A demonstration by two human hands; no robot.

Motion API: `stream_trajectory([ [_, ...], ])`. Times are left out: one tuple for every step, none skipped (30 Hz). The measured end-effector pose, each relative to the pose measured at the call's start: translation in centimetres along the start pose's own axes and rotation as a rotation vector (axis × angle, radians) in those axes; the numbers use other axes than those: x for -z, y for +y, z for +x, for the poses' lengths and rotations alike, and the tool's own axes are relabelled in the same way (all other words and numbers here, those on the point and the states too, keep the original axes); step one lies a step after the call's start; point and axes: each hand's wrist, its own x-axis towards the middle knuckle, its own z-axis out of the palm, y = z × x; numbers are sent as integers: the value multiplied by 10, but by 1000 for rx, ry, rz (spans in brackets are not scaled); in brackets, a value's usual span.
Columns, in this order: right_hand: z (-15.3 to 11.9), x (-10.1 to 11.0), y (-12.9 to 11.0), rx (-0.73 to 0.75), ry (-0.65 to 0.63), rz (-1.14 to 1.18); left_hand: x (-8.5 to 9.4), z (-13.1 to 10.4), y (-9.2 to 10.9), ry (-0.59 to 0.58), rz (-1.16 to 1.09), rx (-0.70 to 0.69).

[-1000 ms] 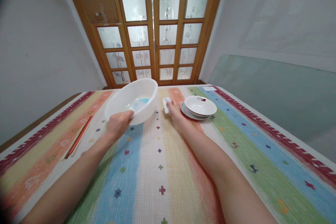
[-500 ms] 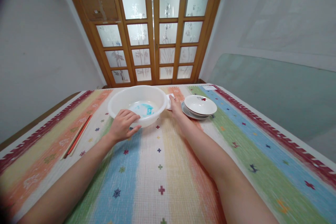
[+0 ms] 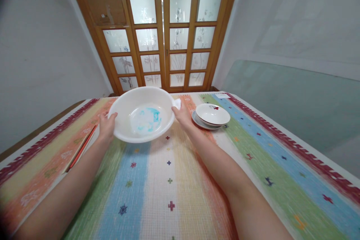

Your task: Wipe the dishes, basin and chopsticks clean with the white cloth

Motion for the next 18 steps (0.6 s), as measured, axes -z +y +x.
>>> stream_trajectory([
  [0,0,-2,20,-9,19,3,5,0,-35,-33,42],
  [0,-1,-4,25,-24,44,6,10,1,-73,-54,57],
  [0,-1,-5,22,-45,63,9,14,2,-118,-69,56],
  [-1,0,-6,23,-59,66,13,17,3,-172,-82,51],
  [-2,1,-6,25,-63,55,16,20,3,-234,-96,49],
  [-2,3,-7,28,-50,31,19,23,3,-289,-114,52],
  [-3,5,-8,31,-12,-9,20,25,3,-327,-133,55],
  [-4,8,-9,37,45,-61,21,26,2,-343,-155,58],
  [-4,12,-11,48,112,-121,21,26,2,-341,-179,61],
  [-4,16,-15,67,179,-184,20,26,2,-330,-207,67],
  [-3,20,-20,98,240,-248,19,24,3,-318,-236,75],
  [-3,23,-26,141,290,-311,17,22,5,-312,-265,81],
  [-2,25,-34,191,324,-370,14,19,8,-315,-289,85],
  [-2,27,-42,244,330,-423,11,15,12,-323,-309,86],
  [-2,26,-51,296,308,-471,9,10,16,-333,-323,84],
  [-2,23,-60,342,254,-515,6,6,21,-342,-330,78],
  [-3,19,-68,382,169,-556,4,1,26,-350,-327,69],
  [-4,13,-76,417,66,-600,1,-4,31,-353,-318,58],
])
